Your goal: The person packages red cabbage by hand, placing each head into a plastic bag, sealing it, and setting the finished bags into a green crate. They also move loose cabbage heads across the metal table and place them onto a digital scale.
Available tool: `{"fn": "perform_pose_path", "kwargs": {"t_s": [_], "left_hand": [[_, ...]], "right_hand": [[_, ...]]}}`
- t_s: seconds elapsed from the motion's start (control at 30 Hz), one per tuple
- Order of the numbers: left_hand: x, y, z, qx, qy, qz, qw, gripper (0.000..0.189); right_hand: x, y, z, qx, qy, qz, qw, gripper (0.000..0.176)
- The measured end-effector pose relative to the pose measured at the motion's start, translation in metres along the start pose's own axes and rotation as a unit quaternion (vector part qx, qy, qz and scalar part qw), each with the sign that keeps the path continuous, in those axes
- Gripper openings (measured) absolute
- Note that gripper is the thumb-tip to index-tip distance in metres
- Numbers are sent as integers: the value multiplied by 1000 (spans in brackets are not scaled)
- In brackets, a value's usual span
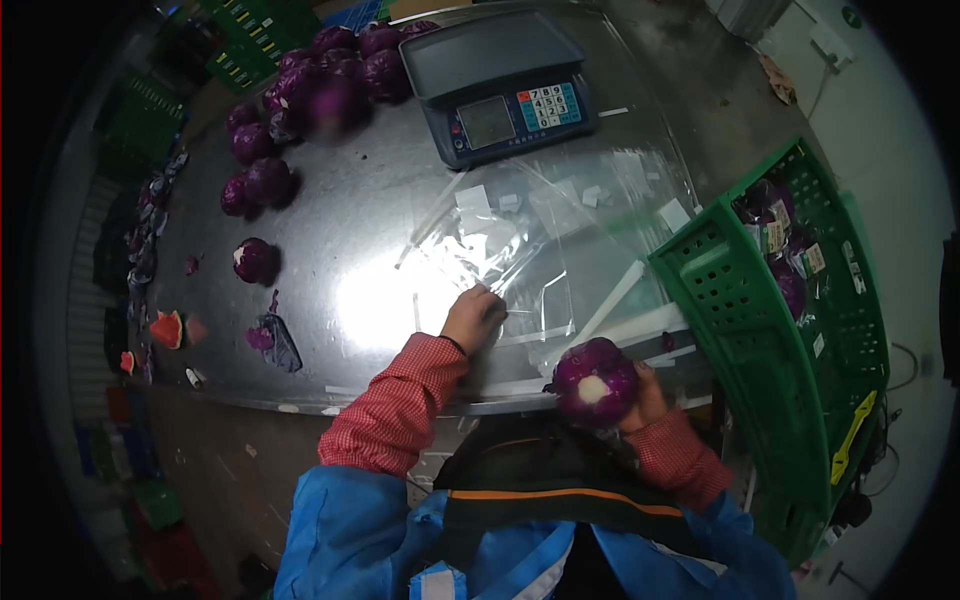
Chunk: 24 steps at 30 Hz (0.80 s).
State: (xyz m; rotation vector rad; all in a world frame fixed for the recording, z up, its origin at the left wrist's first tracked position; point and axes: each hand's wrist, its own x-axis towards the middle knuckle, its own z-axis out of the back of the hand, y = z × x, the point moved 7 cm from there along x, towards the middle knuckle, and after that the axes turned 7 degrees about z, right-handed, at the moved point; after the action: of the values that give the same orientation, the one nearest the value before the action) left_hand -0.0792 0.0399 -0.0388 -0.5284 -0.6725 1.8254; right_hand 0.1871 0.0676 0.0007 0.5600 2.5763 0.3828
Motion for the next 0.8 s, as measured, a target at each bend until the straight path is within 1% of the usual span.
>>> {"fn": "perform_pose_path", "kwargs": {"t_s": [0.03,0.13,0.17,0.23,0.3,0.33,0.37,0.4,0.43,0.5,0.53,0.57,0.6,0.63,0.67,0.7,0.73,0.8], "left_hand": [[1,1,2,-14,-7,9,1000,17],[7,-2,9,-79,5,103,991,13],[10,-12,15,-95,9,104,990,12],[13,-30,25,-129,18,107,986,11],[9,-34,24,-263,55,122,956,11],[6,-36,23,-327,73,127,933,10],[0,-42,24,-362,92,120,920,11],[-6,-47,23,-380,94,120,912,11],[-12,-53,19,-375,99,113,915,10],[-21,-72,17,-370,113,90,918,8],[-19,-65,18,-374,75,98,919,8],[-17,-54,16,-377,37,107,919,8],[-15,-47,18,-378,0,114,919,7],[-11,-40,29,-398,-35,124,908,10],[-8,-36,37,-396,-35,129,908,10],[-8,-33,44,-396,-35,136,908,11],[-8,-30,48,-395,-35,144,907,11],[-7,-20,49,-433,-31,172,884,11]], "right_hand": [[3,-2,-3,4,0,-8,1000,64],[18,-10,-14,-23,17,-20,999,61],[26,-11,-24,-41,46,-4,998,58],[40,-11,-39,-70,11,-9,997,56],[52,-8,-44,-99,-36,-1,994,54],[58,-6,-39,-113,-40,0,993,55],[65,-5,-30,-127,-44,1,991,56],[70,-2,-25,-141,-49,0,989,57],[69,5,-33,-191,-60,-22,980,61],[75,6,-18,-284,-131,-34,949,62],[77,8,-14,-330,-166,-41,928,63],[81,8,-15,-376,-172,-46,909,64],[81,25,-26,-521,-172,0,836,64],[81,43,-44,-651,-165,50,739,63],[84,58,-62,-763,-154,99,620,63],[87,70,-70,-808,-185,169,533,61],[97,73,-69,-818,-177,217,502,55],[120,71,-61,-828,-161,314,435,44]]}}
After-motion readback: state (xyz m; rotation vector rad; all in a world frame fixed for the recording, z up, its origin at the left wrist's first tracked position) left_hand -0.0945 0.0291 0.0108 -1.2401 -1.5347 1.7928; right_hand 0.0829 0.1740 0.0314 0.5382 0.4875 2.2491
